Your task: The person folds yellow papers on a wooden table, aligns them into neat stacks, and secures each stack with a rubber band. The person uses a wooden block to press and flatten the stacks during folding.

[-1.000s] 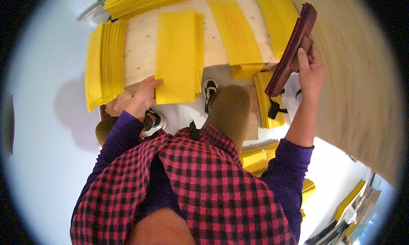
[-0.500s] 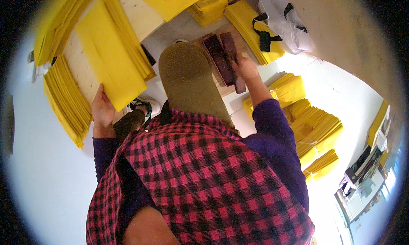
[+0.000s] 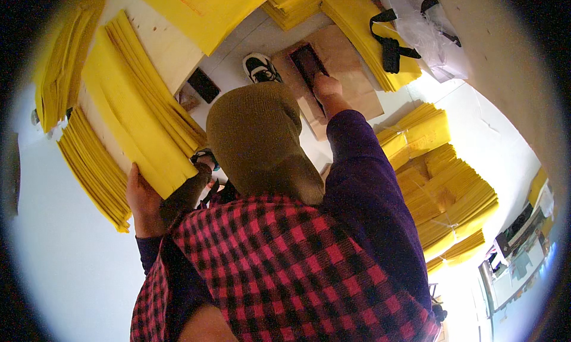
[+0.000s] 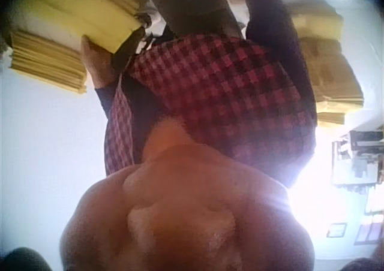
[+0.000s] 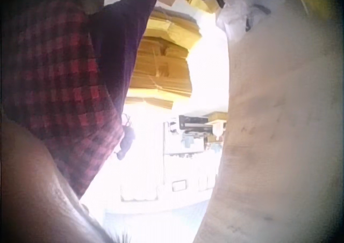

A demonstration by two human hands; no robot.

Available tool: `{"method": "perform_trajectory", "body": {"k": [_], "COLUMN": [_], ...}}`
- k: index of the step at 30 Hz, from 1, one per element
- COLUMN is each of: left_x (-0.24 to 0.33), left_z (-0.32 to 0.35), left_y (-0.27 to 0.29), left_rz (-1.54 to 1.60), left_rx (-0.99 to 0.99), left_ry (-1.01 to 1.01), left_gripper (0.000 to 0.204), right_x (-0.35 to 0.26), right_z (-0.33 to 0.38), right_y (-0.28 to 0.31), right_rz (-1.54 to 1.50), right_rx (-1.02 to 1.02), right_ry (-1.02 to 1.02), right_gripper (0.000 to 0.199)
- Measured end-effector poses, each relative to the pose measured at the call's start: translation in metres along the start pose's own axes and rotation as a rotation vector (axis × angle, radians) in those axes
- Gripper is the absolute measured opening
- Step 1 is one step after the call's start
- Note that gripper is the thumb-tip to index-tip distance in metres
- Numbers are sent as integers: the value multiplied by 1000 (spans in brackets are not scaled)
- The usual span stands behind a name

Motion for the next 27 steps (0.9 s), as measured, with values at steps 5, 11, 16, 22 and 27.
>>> {"method": "perform_trajectory", "body": {"k": [5,11,16,22,27], "left_x": [-1,1,1,-1,-9], "left_z": [2,4,4,5,3], "left_y": [0,-1,-3,-4,5], "left_rz": [132,115,127,162,91], "left_rx": [-3,6,24,-64,-84], "left_ry": [49,75,0,19,-49], "left_gripper": [40,45,40,38,41], "right_x": [-2,3,6,14,28], "right_z": [-11,-17,-19,-20,-28], "right_y": [-11,-30,-30,-41,-38], "right_rz": [-94,-262,-135,-197,-20], "right_rx": [-39,-10,-22,-93,-80], "right_ry": [-127,-224,-118,-223,-66], "right_gripper": [29,32,35,44,36]}}
Point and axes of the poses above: each hand's wrist, its own z-axis away from the middle knuckle, its own y-axis out of the back of the hand, x = y × z, the point moved 1 cm from there along -z, towards the middle knuckle, and after that the axes turned 4 degrees about y, right-handed, at the moved point
